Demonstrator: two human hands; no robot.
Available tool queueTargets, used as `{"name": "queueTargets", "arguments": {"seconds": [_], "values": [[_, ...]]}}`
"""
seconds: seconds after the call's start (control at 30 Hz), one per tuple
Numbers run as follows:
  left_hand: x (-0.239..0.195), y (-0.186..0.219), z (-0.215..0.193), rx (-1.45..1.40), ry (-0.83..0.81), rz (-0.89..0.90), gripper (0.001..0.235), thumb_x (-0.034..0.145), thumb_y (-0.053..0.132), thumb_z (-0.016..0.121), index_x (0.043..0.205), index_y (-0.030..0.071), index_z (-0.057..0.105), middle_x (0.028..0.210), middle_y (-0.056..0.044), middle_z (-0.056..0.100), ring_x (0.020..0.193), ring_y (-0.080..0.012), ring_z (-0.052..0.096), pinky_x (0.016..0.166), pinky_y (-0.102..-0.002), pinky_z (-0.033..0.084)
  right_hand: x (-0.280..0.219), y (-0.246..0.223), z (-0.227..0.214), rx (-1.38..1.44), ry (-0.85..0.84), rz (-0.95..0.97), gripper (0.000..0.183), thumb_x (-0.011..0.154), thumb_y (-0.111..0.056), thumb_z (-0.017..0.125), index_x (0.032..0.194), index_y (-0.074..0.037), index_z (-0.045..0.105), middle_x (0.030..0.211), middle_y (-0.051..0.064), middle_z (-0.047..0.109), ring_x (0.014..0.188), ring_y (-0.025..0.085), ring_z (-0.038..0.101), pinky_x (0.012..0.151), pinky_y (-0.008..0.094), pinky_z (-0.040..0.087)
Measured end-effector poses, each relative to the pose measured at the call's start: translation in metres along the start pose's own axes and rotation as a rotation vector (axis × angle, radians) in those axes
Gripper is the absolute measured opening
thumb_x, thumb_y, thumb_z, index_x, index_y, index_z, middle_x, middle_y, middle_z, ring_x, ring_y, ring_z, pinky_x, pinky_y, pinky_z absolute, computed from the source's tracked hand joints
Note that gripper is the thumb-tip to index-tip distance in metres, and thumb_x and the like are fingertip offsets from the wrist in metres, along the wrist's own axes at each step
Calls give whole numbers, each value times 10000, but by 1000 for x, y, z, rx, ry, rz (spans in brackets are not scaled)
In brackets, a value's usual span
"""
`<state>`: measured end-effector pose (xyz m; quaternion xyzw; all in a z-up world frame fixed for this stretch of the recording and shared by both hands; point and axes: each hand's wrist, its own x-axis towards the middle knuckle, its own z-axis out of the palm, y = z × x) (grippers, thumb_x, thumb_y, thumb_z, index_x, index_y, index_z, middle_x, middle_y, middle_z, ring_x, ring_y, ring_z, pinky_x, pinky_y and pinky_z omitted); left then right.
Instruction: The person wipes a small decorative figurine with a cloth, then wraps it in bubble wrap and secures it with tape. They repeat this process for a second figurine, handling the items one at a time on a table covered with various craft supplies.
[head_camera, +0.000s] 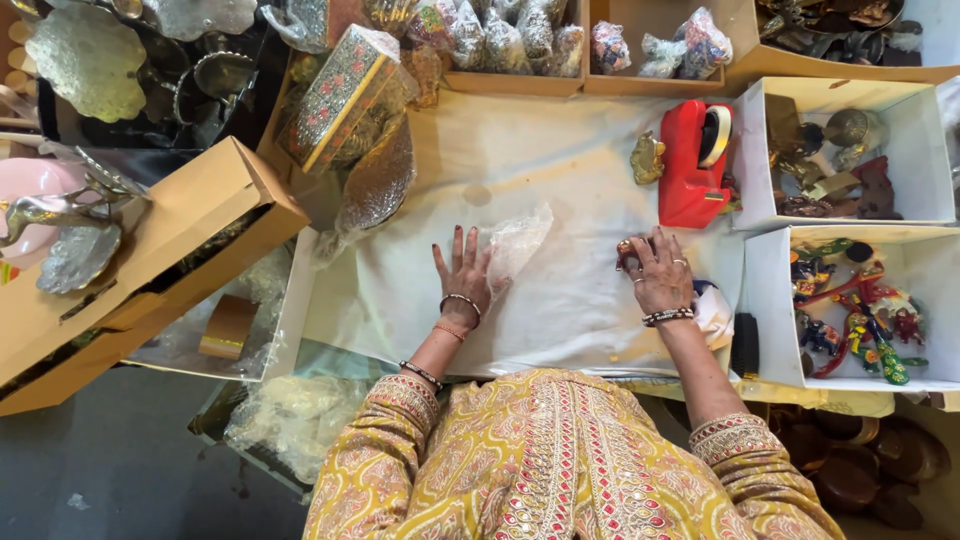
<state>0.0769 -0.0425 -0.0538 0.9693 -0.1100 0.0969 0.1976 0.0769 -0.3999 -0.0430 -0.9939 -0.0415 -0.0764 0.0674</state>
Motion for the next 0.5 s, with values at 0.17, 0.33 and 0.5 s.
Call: {"name": "queueTargets", "arguments": {"seconds": [0.17, 0.33, 0.5], "values": [[1, 12, 29, 107, -14, 66, 428, 786, 283, 788, 1188, 194, 675, 1483, -109, 509, 1486, -273, 323, 1212, -676, 81, 4, 2, 3, -77, -68, -13, 585, 830, -237, 761, 1392, -204, 600, 1526, 61, 528, 1434, 331, 459, 1085, 541, 414], [-8, 10, 89, 145, -43, 299, 380, 977, 63, 645, 1312, 242, 670, 1395, -17, 611, 1369, -187, 492, 1326, -597, 191, 4, -4, -5, -119, -96, -38, 594, 796, -230, 762, 1370, -202, 612, 1430, 36, 601, 1384, 289, 507, 1097, 529, 403], [-4, 28, 60, 57, -120, 400, 386, 978, 122, 543, 1334, 196, 669, 1359, -63, 619, 1415, -264, 480, 1199, -541, 283, -1, 0, -6, -29, -44, 18, 498, 799, -295, 809, 1263, -187, 666, 1236, 100, 634, 1200, 333, 600, 1021, 494, 484]]}}
